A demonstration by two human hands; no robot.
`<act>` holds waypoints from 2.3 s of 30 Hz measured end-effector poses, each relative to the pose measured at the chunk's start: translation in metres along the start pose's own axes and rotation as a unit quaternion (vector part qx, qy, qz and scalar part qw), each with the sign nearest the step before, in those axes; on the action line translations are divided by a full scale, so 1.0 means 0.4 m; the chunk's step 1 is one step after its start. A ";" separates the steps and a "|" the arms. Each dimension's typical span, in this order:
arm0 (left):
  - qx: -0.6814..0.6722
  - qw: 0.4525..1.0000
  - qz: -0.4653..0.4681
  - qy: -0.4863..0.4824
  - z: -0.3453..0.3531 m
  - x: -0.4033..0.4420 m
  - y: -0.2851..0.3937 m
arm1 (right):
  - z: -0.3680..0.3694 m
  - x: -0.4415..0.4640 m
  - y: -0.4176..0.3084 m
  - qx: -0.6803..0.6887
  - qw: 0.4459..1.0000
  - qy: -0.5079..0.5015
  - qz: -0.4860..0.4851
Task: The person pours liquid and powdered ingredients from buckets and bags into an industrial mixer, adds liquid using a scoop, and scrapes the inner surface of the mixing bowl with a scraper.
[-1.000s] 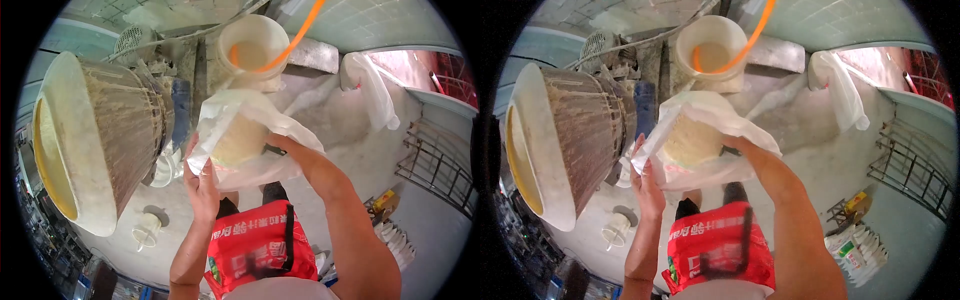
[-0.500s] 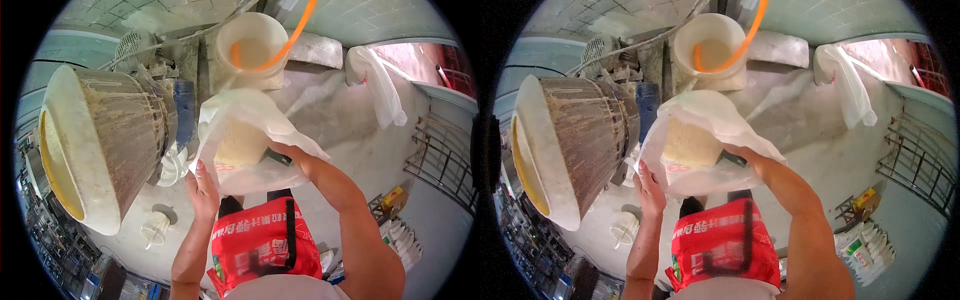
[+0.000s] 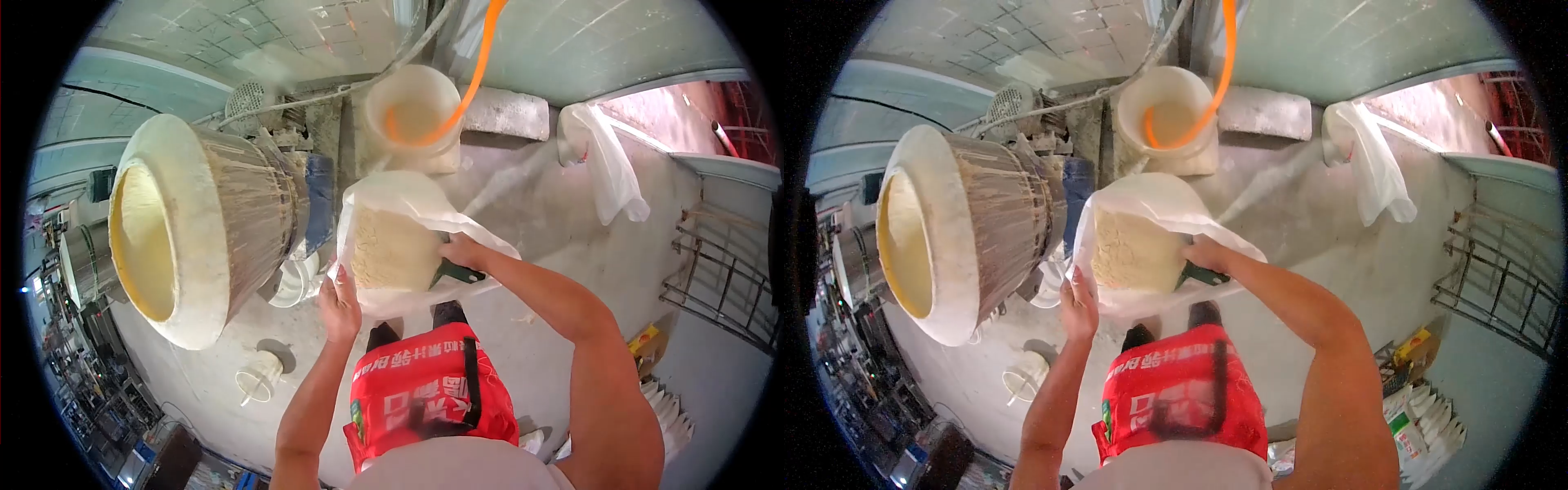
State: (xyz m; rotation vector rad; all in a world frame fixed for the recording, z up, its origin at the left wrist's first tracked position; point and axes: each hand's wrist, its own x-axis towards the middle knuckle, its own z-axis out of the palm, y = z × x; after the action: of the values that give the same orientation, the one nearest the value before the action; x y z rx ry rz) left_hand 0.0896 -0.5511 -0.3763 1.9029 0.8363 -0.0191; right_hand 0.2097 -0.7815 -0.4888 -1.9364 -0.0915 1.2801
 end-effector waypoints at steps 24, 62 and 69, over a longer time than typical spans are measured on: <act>-0.004 1.000 0.018 0.016 -0.057 -0.013 0.044 | -0.034 -0.228 0.077 0.170 0.985 0.020 0.000; -0.638 0.755 -0.140 0.066 -0.038 -0.231 0.146 | -0.098 -0.538 -0.284 0.226 0.972 0.070 0.006; -0.707 0.694 -0.131 0.031 -0.231 -0.233 0.263 | -0.043 -0.590 -0.444 0.228 0.970 0.088 0.009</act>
State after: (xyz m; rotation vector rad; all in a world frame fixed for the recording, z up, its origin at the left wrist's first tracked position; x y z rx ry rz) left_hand 0.0459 -0.5529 -0.2138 0.2989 0.7564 0.4097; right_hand 0.1704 -0.7785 -0.1954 -1.6396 0.2873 1.0246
